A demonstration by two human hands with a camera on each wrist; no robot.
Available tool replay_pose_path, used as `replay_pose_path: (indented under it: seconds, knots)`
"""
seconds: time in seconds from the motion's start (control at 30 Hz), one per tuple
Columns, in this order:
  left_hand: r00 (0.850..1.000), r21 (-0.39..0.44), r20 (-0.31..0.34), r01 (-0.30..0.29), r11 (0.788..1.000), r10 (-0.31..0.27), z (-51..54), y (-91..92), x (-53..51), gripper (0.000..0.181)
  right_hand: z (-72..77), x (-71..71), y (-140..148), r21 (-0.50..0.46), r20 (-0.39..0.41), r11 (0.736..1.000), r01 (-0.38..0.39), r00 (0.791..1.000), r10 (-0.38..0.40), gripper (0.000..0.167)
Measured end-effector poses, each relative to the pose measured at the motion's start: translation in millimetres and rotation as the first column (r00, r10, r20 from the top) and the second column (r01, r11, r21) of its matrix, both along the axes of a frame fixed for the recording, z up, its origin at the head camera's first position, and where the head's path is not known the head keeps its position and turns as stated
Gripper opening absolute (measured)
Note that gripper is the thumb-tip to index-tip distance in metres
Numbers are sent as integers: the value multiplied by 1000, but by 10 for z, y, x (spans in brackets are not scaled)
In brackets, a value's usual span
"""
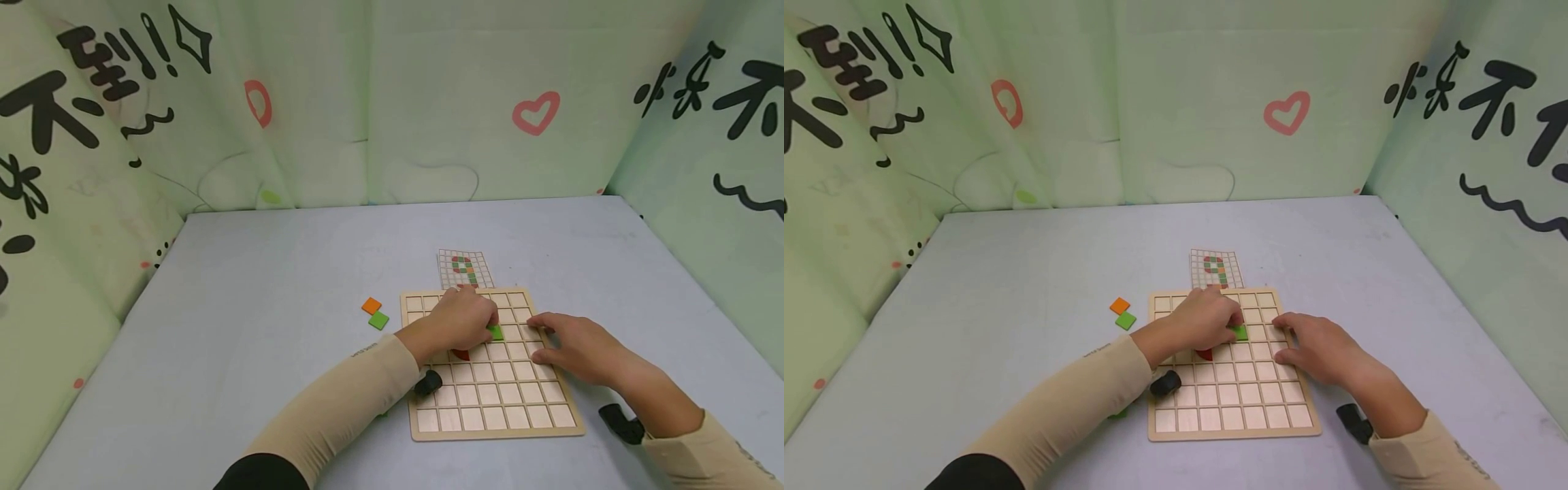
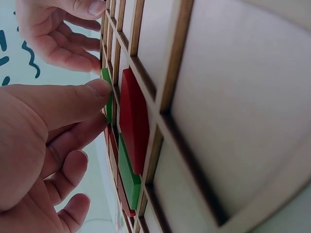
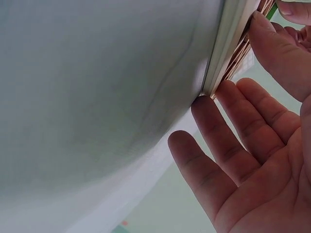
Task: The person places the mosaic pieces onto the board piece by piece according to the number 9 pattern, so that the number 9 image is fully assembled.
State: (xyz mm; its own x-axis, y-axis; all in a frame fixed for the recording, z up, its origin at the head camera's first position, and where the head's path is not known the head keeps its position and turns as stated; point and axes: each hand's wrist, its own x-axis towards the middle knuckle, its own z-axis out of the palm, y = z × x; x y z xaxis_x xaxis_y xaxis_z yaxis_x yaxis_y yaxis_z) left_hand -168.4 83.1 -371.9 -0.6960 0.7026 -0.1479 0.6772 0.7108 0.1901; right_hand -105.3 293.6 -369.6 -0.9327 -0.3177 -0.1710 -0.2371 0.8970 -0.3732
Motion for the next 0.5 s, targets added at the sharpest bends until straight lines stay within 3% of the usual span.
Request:
replay_pose_path:
  seconds: [0.5]
  knots:
    - [1000,19,22,3,1000,-4,-7,-2,-21,22,0,6,-3,2,-15,1000,-6,1000,6,56]
